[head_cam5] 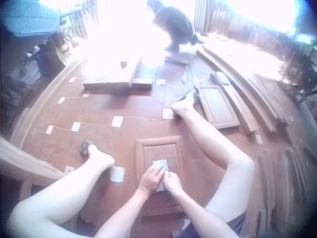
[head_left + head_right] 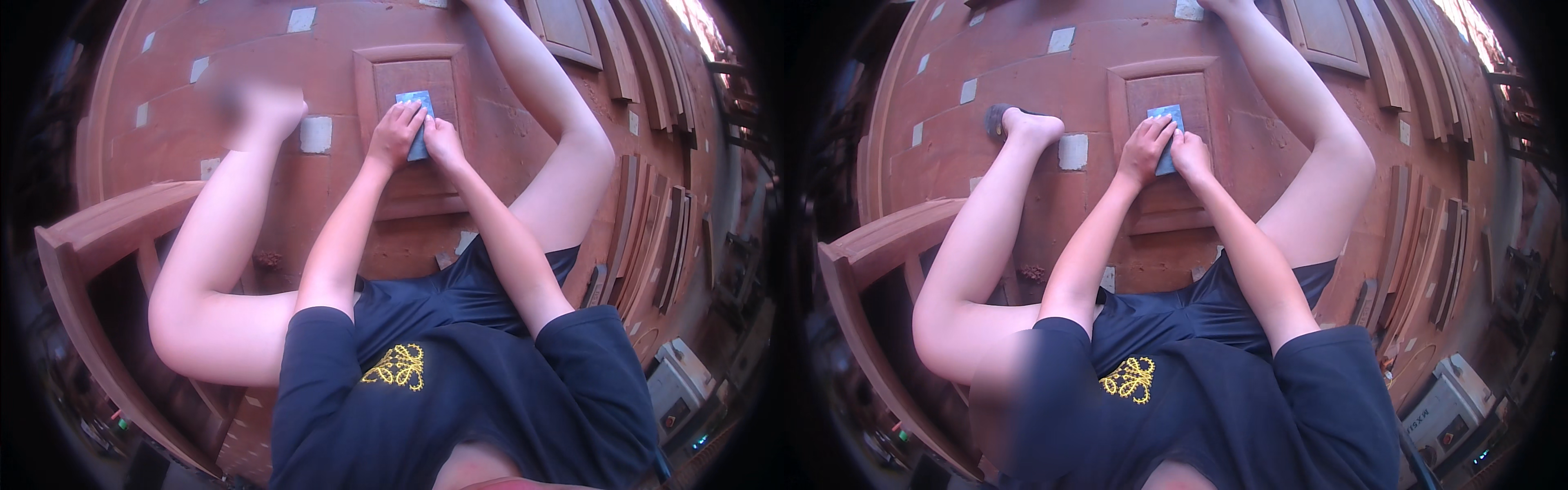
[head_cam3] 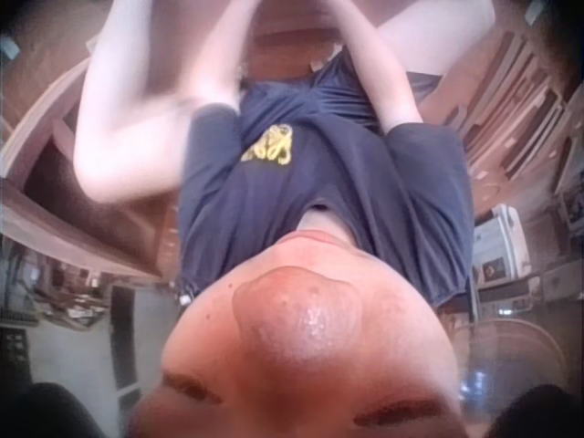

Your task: The person sits on the floor and sands a rectangular wooden panel using a sanding block. They move the block back and forth across the surface, occasionally adjusting their grip and position to cover different areas of the panel.

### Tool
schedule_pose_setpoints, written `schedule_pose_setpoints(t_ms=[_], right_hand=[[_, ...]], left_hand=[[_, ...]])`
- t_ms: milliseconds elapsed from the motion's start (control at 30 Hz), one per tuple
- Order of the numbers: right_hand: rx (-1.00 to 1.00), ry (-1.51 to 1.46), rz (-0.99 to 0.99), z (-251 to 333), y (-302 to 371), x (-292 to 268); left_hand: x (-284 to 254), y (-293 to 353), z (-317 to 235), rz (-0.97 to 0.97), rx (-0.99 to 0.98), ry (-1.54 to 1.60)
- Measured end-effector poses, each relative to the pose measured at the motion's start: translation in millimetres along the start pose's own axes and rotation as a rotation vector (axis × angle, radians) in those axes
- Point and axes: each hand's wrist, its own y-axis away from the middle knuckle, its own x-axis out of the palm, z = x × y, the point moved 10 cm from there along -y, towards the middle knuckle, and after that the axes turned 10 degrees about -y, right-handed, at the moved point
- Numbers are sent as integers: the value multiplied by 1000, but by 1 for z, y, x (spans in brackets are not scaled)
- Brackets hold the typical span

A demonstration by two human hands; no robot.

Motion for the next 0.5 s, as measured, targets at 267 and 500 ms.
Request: schedule_pose_setpoints(t_ms=[267, 500], right_hand=[[-24, 246, 25, 20, 14, -1], [-7, 264, 31, 39, 0, 10]], left_hand=[[-2, 15, -2, -66, -64, -77], [-2, 12, 17, -73, -155, -147]])
